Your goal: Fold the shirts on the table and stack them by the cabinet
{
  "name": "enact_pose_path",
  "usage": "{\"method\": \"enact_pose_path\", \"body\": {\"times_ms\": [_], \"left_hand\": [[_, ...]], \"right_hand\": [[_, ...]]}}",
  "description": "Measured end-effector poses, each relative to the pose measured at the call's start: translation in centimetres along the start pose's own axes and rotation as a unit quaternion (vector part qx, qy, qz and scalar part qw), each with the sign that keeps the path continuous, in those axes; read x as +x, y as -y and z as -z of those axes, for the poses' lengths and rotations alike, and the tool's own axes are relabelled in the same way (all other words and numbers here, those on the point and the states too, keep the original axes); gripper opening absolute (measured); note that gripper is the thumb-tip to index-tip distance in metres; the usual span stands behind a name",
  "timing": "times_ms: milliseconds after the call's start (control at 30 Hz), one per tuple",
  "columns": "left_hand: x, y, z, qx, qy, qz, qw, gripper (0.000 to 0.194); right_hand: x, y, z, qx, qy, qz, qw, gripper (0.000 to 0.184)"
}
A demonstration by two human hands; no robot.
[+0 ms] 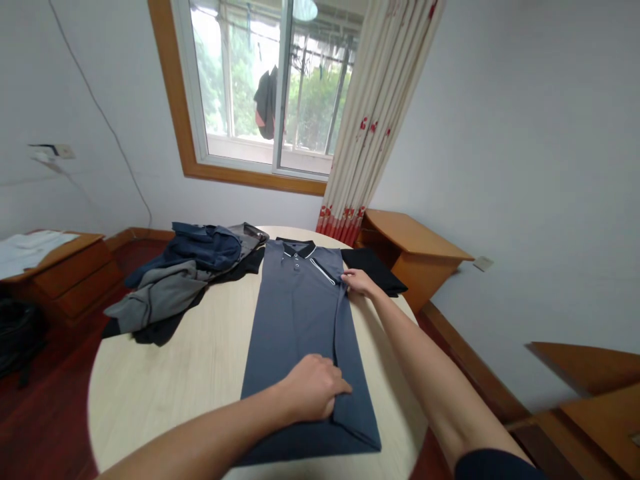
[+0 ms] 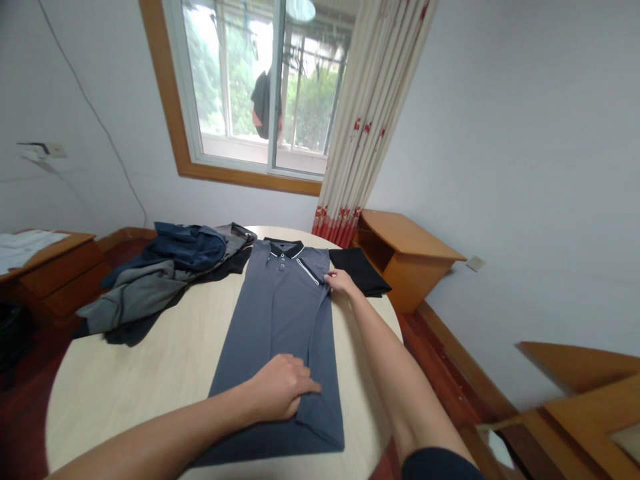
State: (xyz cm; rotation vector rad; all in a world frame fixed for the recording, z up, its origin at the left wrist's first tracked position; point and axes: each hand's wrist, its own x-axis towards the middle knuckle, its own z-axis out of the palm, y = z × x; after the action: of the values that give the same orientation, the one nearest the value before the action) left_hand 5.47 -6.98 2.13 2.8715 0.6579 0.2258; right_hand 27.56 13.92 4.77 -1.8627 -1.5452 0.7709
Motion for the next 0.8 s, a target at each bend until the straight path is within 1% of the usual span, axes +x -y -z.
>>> {"method": "enact_pose_path", "body": {"times_ms": [133, 267, 367, 533, 700, 733, 800], "left_hand": [[0.1, 0.0, -0.2, 0.036, 0.009, -0.017, 0.999, 0.029], [0.3, 0.2, -0.4, 0.051, 0.0, -0.043, 0.998, 0.024], [0.2, 0.2, -0.3, 0.057, -0.017, -0.06, 0.996, 0.022], [-0.4, 0.1, 0.5, 0.076, -0.068, -0.093, 0.99, 0.019], [-0.7, 0.2, 0.7, 0.095, -0.096, -0.122, 0.983, 0.019], [-0.8, 0.2, 0.6, 0.094, -0.099, -0.128, 0.982, 0.018], [-0.8, 0.1, 0.4, 0.091, -0.098, -0.133, 0.982, 0.018]], "right_hand": [[3.6, 0.3, -1.5, 0.007, -0.025, -0.01, 1.0, 0.014], [5.8, 0.5, -2.6, 0.031, -0.039, -0.027, 0.998, 0.022], [6.7, 0.5, -3.0, 0.048, -0.049, -0.017, 0.998, 0.028], [7.2, 1.2, -3.4, 0.045, -0.053, 0.049, 0.996, 0.031], [7.3, 3.0, -4.3, 0.006, -0.02, 0.114, 0.993, 0.026], [7.4, 3.4, -4.6, -0.012, -0.012, 0.128, 0.992, 0.026], [7.4, 4.1, -5.3, -0.084, 0.006, 0.166, 0.983, 0.03]]}}
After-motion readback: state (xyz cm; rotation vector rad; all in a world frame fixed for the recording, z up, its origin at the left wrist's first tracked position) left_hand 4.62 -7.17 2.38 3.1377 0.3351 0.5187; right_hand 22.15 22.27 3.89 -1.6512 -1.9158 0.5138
